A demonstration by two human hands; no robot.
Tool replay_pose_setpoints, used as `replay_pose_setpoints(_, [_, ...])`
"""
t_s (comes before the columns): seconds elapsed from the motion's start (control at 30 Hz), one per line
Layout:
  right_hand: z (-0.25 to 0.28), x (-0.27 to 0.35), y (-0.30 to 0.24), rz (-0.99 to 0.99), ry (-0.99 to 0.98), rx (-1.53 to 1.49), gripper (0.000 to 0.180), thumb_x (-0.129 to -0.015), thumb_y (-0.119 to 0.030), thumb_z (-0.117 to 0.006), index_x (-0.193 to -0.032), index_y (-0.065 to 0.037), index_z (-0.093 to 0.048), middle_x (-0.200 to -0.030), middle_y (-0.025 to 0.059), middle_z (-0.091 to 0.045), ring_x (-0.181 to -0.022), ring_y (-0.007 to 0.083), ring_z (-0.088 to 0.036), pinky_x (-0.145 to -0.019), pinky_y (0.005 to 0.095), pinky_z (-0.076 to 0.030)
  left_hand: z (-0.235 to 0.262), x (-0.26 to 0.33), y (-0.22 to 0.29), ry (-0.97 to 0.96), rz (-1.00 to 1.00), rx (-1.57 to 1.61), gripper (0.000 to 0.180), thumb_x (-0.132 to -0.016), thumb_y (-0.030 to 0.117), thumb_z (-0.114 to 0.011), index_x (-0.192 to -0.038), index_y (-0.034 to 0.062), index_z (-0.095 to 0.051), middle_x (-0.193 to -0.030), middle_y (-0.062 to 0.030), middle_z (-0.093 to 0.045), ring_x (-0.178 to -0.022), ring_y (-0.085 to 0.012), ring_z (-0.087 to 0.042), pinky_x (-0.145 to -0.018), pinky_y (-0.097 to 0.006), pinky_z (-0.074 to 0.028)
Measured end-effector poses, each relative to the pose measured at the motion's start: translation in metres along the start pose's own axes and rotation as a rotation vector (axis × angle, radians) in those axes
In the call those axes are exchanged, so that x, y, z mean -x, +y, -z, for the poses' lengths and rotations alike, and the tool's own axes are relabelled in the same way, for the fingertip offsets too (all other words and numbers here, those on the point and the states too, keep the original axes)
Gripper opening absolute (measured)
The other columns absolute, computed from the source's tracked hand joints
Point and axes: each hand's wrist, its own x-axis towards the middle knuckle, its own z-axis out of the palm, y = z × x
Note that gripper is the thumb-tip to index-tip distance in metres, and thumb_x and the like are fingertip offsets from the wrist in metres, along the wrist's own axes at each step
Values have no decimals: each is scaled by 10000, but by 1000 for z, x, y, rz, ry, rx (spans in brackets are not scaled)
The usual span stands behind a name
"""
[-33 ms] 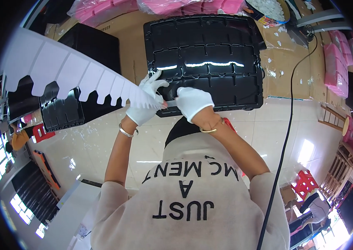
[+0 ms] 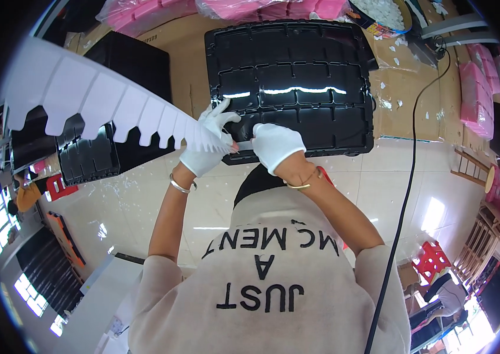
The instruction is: The person assembles plastic trays by hand, inserting pink foam grids into the plastic trays and then stacking the assembled units.
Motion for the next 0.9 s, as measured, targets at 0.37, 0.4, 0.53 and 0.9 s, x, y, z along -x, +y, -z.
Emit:
replay_pose_setpoints(0.37, [3,15,-35,6,-38,-229,197,-932,-209,-574,-888,-60,-694,-802,184,-664,-727,343,-658,-655,402,-535,-8,2,-9,-60,94,101,434,-633,171,-828,-1043,85,-713,-1396,-199,-502,-1344,-432,-407,-1135,-481,-312])
replay_pose_setpoints(0.4, [4,20,-37,10,-32,-285,199,-938,-200,-566,-923,-53,-700,-830,190,-667,-744,341,-659,-669,396,-535,-9,2,-10,-109,203,94,494,-642,157,-839,-1116,121,-704,-1497,-215,-407,-1360,-460,-376,-1128,-478,-308])
replay_pose_setpoints(0.53, [10,44,-32,99,-151,-284,224,-963,-167,-536,-1110,-40,-648,-923,177,-661,-795,338,-650,-720,374,-532,-1,7,-15,-121,-5,112,472,-637,143,-837,-1094,119,-719,-1494,-243,-394,-1347,-466,-390,-1117,-479,-324])
replay_pose_setpoints(0.9, [17,55,-5,-204,-9,-436,207,-885,-133,-599,-1052,-37,-673,-1001,160,-668,-841,331,-659,-759,375,-536,22,12,24,-10,278,483,119,-724,31,-793,-833,31,-746,-933,-77,-693,-951,-201,-642,-766,-285,-521])
